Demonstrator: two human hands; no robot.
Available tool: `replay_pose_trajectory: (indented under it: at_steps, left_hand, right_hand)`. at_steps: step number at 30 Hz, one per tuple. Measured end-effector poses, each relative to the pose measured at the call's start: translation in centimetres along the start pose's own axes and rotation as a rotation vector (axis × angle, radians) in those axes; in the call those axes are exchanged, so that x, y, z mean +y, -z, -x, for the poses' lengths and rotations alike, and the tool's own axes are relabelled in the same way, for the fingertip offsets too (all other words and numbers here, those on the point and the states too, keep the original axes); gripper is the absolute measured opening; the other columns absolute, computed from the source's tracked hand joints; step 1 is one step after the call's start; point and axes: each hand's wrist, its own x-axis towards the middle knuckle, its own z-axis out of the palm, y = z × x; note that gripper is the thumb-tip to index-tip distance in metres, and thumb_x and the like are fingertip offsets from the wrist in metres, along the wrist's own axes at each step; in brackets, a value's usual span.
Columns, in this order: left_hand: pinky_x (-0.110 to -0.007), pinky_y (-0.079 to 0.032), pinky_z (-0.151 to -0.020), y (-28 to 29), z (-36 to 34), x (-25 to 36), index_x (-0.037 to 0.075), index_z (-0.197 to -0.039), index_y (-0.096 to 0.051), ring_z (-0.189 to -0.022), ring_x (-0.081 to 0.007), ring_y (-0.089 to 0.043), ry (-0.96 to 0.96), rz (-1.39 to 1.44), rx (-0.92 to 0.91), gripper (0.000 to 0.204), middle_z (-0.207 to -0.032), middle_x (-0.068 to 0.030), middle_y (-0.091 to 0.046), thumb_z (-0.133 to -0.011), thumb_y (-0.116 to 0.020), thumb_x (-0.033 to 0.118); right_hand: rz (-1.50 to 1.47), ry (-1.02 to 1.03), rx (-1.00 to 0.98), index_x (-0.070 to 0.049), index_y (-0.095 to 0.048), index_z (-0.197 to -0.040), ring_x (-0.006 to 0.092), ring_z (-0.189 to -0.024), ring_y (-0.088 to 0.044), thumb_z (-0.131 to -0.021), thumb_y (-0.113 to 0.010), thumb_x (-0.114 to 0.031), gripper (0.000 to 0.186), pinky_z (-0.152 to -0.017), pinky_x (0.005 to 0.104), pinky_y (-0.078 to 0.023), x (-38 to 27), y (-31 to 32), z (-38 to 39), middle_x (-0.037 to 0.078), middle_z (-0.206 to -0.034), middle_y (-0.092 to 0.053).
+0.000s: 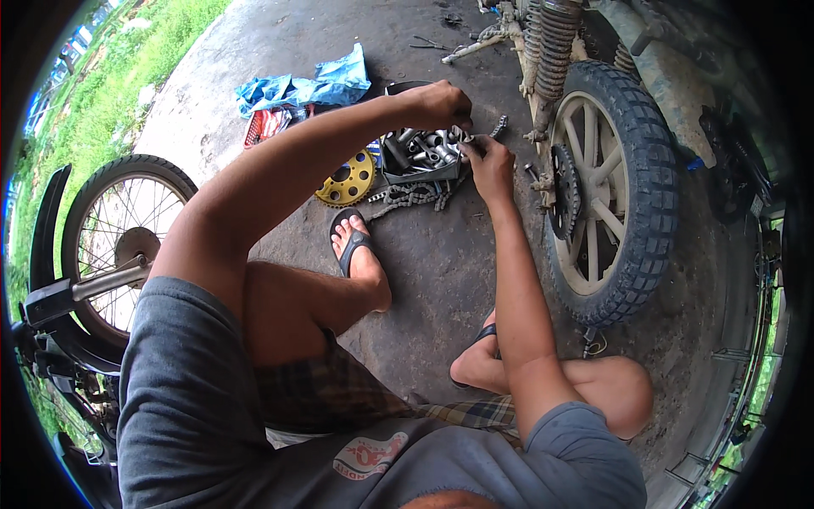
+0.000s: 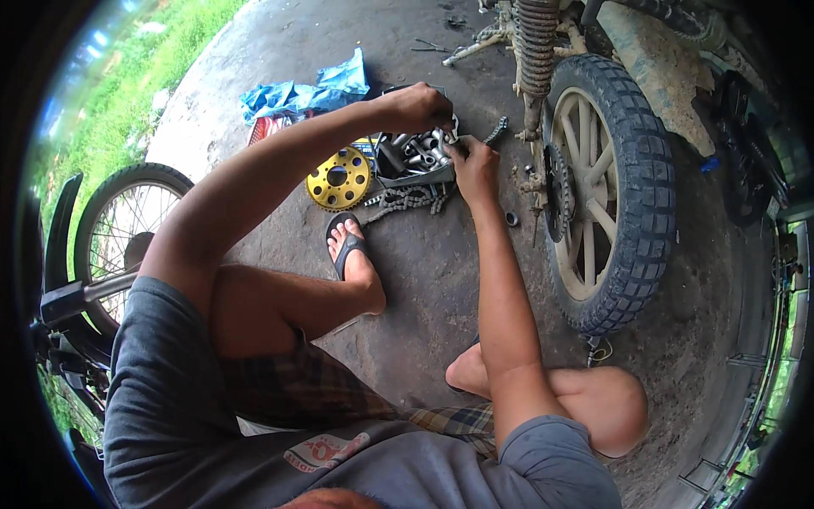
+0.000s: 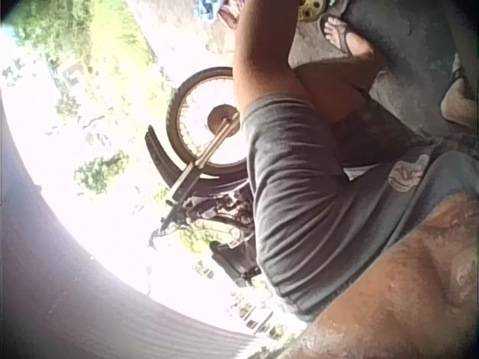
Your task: Repairing and maintaining the rear wheel drive components of a motorcycle, including the sprocket and chain.
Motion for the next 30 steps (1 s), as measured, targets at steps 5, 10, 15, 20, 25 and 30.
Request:
replay_pose_trajectory:
  at_steps: [5,10,15,20,25,30]
  left_hand:
    - [-0.042,-0.056,-0.069,-0.9,0.0,1.1,0.004,-0.093,-0.07,-0.074,-0.0323,-0.071,-0.314,-0.297,-0.016,0.023,-0.079,-0.0131,-0.072,-0.096,-0.063,0.025]
    - [-0.039,-0.056,-0.063,-1.6,-0.8,1.8,0.002,-0.091,-0.071,-0.063,-0.0264,-0.07,0.453,0.25,-0.152,0.024,-0.071,-0.0125,-0.07,-0.094,-0.065,0.026]
    - [-0.044,-0.055,-0.07,-2.5,0.1,0.9,0.002,-0.093,-0.072,-0.071,-0.0349,-0.069,-0.095,0.024,0.045,0.028,-0.076,-0.0188,-0.069,-0.092,-0.069,0.03]
    - [-0.044,-0.052,-0.068,-2.9,-0.9,0.1,0.003,-0.087,-0.073,-0.071,-0.0362,-0.067,0.546,0.361,-0.225,0.032,-0.076,-0.0173,-0.07,-0.092,-0.069,0.034]
    - [-0.04,-0.051,-0.062,-2.7,-0.3,-0.6,0.005,-0.081,-0.074,-0.064,-0.0176,-0.067,-0.123,0.045,-0.025,0.028,-0.067,-0.0085,-0.068,-0.092,-0.07,0.03]
    - [-0.036,-0.052,-0.055,-2.8,-1.0,0.2,0.005,-0.074,-0.073,-0.058,-0.0175,-0.067,0.756,0.587,-0.223,0.031,-0.067,-0.0103,-0.069,-0.092,-0.072,0.031]
  right_hand:
    - [-0.286,-0.247,-0.256,0.001,-0.07,-0.093,0.03,-0.078,-0.073,-0.092,-0.072,-0.015,0.016,-0.068,0.0367,-0.052,0.6,0.8,0.5,0.018,-0.086,-0.073]
    - [0.142,0.061,0.01,0.002,-0.069,-0.093,0.0204,-0.076,-0.072,-0.095,-0.07,-0.017,0.019,-0.067,0.0354,-0.054,0.4,1.2,1.7,0.011,-0.08,-0.072]
    - [-0.519,-0.327,-0.301,0.002,-0.065,-0.089,0.0407,-0.081,-0.068,-0.086,-0.078,-0.015,0.021,-0.069,0.0464,-0.052,0.4,1.7,1.7,0.022,-0.083,-0.069]
    - [0.146,0.044,0.003,0.003,-0.067,-0.096,0.0288,-0.076,-0.074,-0.092,-0.072,-0.014,0.017,-0.069,0.0392,-0.054,0.4,1.3,2.6,0.019,-0.08,-0.072]
    - [-0.295,-0.238,-0.227,0.002,-0.068,-0.096,0.024,-0.071,-0.072,-0.094,-0.07,-0.013,0.015,-0.066,0.0382,-0.054,0.5,0.7,2.8,0.015,-0.078,-0.072]
    - [0.204,0.185,0.103,0.003,-0.068,-0.095,0.0176,-0.065,-0.071,-0.096,-0.068,-0.012,0.015,-0.063,0.035,-0.055,0.2,0.3,3.4,0.012,-0.076,-0.071]
